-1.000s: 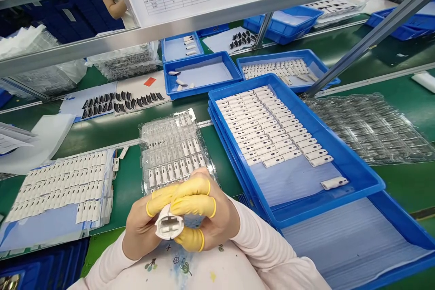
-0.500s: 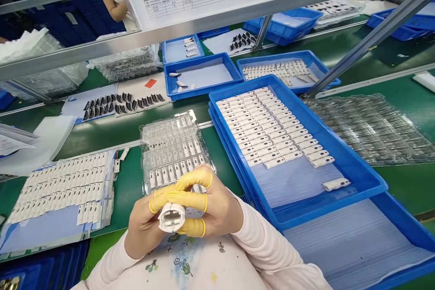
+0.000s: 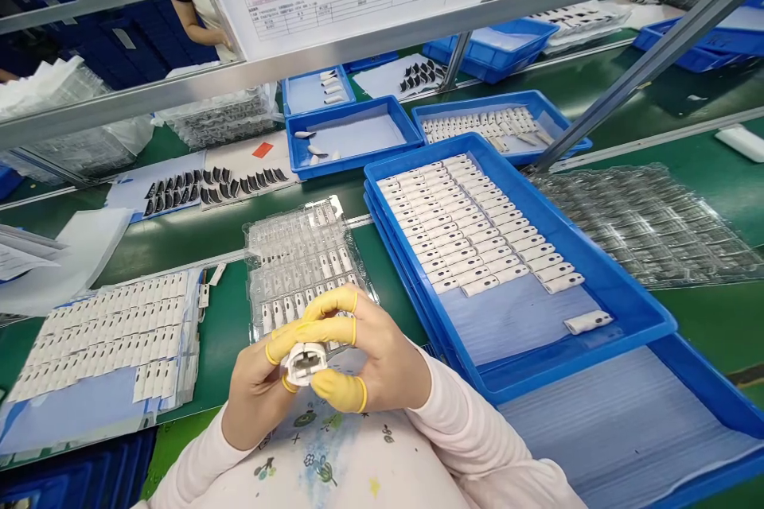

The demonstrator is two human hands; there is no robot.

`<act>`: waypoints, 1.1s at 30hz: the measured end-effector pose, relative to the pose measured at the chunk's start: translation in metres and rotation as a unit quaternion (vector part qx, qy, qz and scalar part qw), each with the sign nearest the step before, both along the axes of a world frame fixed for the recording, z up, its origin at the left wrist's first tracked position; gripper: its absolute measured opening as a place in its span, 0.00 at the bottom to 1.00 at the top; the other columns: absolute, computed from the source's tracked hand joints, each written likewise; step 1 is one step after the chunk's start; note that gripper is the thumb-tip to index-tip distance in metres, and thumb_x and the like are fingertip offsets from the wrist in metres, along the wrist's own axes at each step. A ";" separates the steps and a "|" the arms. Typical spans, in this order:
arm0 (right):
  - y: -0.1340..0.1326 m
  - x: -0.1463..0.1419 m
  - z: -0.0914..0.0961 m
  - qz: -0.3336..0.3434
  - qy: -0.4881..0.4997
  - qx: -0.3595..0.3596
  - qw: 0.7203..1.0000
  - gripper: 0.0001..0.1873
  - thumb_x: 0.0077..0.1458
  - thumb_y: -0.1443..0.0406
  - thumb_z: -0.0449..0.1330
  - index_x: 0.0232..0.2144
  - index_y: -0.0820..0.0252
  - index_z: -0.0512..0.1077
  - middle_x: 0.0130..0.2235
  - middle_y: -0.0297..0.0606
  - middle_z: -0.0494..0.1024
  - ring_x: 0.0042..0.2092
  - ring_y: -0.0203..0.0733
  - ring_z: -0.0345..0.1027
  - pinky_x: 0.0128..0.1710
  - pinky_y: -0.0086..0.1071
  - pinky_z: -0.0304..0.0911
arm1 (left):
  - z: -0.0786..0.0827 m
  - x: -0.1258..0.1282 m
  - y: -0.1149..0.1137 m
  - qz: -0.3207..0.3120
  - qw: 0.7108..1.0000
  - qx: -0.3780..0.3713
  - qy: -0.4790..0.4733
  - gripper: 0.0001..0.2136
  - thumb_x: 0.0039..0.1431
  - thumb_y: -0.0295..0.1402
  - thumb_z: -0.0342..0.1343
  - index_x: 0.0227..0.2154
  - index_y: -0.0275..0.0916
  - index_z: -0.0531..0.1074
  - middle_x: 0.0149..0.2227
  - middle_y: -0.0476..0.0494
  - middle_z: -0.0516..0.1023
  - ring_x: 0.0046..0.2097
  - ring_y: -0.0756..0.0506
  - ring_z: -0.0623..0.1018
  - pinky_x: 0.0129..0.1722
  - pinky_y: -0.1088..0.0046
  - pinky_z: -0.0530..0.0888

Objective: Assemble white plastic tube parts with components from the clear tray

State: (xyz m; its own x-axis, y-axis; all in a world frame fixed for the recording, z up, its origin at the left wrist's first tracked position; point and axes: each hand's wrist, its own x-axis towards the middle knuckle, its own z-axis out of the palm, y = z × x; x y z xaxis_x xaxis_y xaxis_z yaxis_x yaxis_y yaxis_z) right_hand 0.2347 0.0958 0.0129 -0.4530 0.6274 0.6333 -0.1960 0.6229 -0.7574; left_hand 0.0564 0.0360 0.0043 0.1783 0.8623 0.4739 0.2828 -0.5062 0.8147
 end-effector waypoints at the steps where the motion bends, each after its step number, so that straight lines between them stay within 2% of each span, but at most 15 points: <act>1: 0.000 0.001 0.001 0.002 -0.002 -0.015 1.000 0.15 0.65 0.60 0.56 0.52 0.54 0.74 0.44 0.42 0.73 0.45 0.44 0.72 0.46 0.41 0.70 | -0.001 -0.001 0.000 0.004 1.000 -0.003 0.005 0.19 0.65 0.31 0.56 0.58 0.47 0.73 0.50 0.40 0.83 0.45 0.44 0.84 0.43 0.73 0.79; 3: 0.001 0.004 0.000 0.012 0.002 -0.042 0.999 0.15 0.68 0.63 0.52 0.51 0.53 0.75 0.44 0.43 0.74 0.46 0.43 0.72 0.47 0.41 0.71 | -0.003 -0.002 -0.001 0.008 1.000 -0.013 0.009 0.19 0.65 0.31 0.56 0.57 0.47 0.73 0.50 0.41 0.83 0.43 0.44 0.83 0.44 0.72 0.79; 5: 0.004 0.005 -0.003 0.033 0.002 -0.042 0.999 0.17 0.70 0.61 0.50 0.52 0.54 0.74 0.44 0.43 0.74 0.48 0.44 0.72 0.48 0.41 0.71 | -0.005 -0.003 -0.003 0.008 0.999 -0.034 -0.001 0.18 0.64 0.31 0.58 0.56 0.47 0.74 0.48 0.42 0.84 0.42 0.44 0.83 0.44 0.72 0.78; 8: 0.009 0.006 -0.009 0.033 -0.028 0.001 0.999 0.20 0.66 0.55 0.57 0.56 0.53 0.72 0.47 0.44 0.74 0.49 0.45 0.72 0.50 0.41 0.71 | -0.010 -0.001 -0.005 0.012 0.994 -0.108 -0.034 0.20 0.60 0.31 0.63 0.55 0.49 0.75 0.46 0.45 0.85 0.42 0.44 0.83 0.44 0.72 0.78; 12: 0.010 0.003 -0.017 -0.037 -0.050 0.013 0.998 0.17 0.61 0.60 0.63 0.52 0.53 0.71 0.46 0.44 0.76 0.48 0.44 0.73 0.48 0.39 0.71 | -0.017 0.002 -0.003 0.039 0.971 -0.213 -0.105 0.19 0.56 0.33 0.67 0.51 0.48 0.75 0.47 0.45 0.83 0.45 0.43 0.82 0.47 0.70 0.76; 16: 0.008 0.000 -0.023 -0.106 -0.020 -0.080 0.991 0.09 0.56 0.62 0.67 0.38 0.55 0.72 0.34 0.36 0.76 0.35 0.40 0.71 0.38 0.35 0.70 | -0.014 -0.002 0.004 0.097 0.972 -0.171 -0.132 0.13 0.55 0.36 0.68 0.43 0.46 0.76 0.43 0.46 0.79 0.45 0.45 0.78 0.48 0.69 0.73; 19: 0.006 -0.001 -0.025 -0.096 -0.005 -0.188 0.977 0.08 0.55 0.61 0.68 0.31 0.56 0.72 0.28 0.32 0.73 0.29 0.36 0.67 0.31 0.32 0.67 | -0.008 -0.007 0.007 0.078 0.972 -0.165 -0.149 0.11 0.51 0.37 0.70 0.34 0.43 0.75 0.34 0.49 0.75 0.38 0.48 0.73 0.42 0.73 0.71; 20: 0.006 -0.001 -0.025 -0.080 0.005 -0.229 0.970 0.09 0.54 0.60 0.68 0.30 0.57 0.73 0.27 0.32 0.74 0.28 0.36 0.67 0.31 0.32 0.67 | -0.008 -0.008 0.007 0.058 0.963 -0.191 -0.179 0.12 0.51 0.39 0.71 0.32 0.42 0.74 0.32 0.50 0.73 0.35 0.49 0.72 0.39 0.74 0.70; 22: 0.005 -0.002 -0.025 -0.043 0.032 -0.320 0.946 0.13 0.50 0.57 0.71 0.29 0.58 0.74 0.27 0.33 0.76 0.27 0.35 0.68 0.30 0.32 0.68 | -0.008 -0.007 0.006 0.008 0.929 -0.264 -0.260 0.14 0.50 0.42 0.71 0.33 0.41 0.74 0.30 0.51 0.71 0.32 0.50 0.70 0.34 0.75 0.69; 25: 0.004 -0.006 -0.024 0.004 0.073 -0.442 0.894 0.17 0.45 0.54 0.74 0.27 0.59 0.76 0.26 0.35 0.78 0.26 0.36 0.71 0.27 0.31 0.70 | -0.008 -0.004 0.004 -0.048 0.854 -0.363 -0.370 0.21 0.49 0.44 0.71 0.42 0.42 0.74 0.28 0.52 0.69 0.30 0.51 0.69 0.30 0.75 0.69; 27: 0.002 -0.009 -0.022 0.026 0.091 -0.498 0.862 0.19 0.43 0.52 0.75 0.25 0.60 0.77 0.23 0.35 0.79 0.23 0.37 0.72 0.24 0.31 0.71 | -0.007 -0.002 0.004 -0.072 0.815 -0.400 -0.412 0.24 0.48 0.43 0.71 0.46 0.41 0.73 0.27 0.52 0.69 0.30 0.50 0.72 0.32 0.74 0.71; 30: 0.001 -0.013 -0.017 0.041 0.119 -0.551 0.825 0.22 0.39 0.50 0.76 0.22 0.61 0.77 0.18 0.33 0.76 0.19 0.38 0.71 0.19 0.29 0.70 | -0.004 -0.001 0.004 -0.091 0.785 -0.425 -0.441 0.24 0.50 0.41 0.71 0.48 0.41 0.72 0.28 0.50 0.73 0.31 0.49 0.75 0.36 0.70 0.74; 33: 0.000 -0.017 -0.011 0.037 0.140 -0.581 0.801 0.24 0.37 0.49 0.76 0.19 0.62 0.75 0.16 0.32 0.75 0.17 0.36 0.71 0.17 0.26 0.68 | -0.001 -0.002 0.003 -0.096 0.777 -0.436 -0.444 0.26 0.52 0.41 0.69 0.52 0.41 0.70 0.34 0.45 0.78 0.34 0.46 0.79 0.42 0.63 0.77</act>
State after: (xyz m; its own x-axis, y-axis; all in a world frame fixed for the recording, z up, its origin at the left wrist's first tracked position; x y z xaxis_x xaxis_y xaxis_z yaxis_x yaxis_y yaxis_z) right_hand 0.2180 0.0957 0.0019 -0.4581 0.8453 -0.2751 -0.4636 -0.4913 -0.7374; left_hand 0.0542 0.0389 0.0031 0.2799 0.9225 -0.2659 -0.5997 0.3843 0.7019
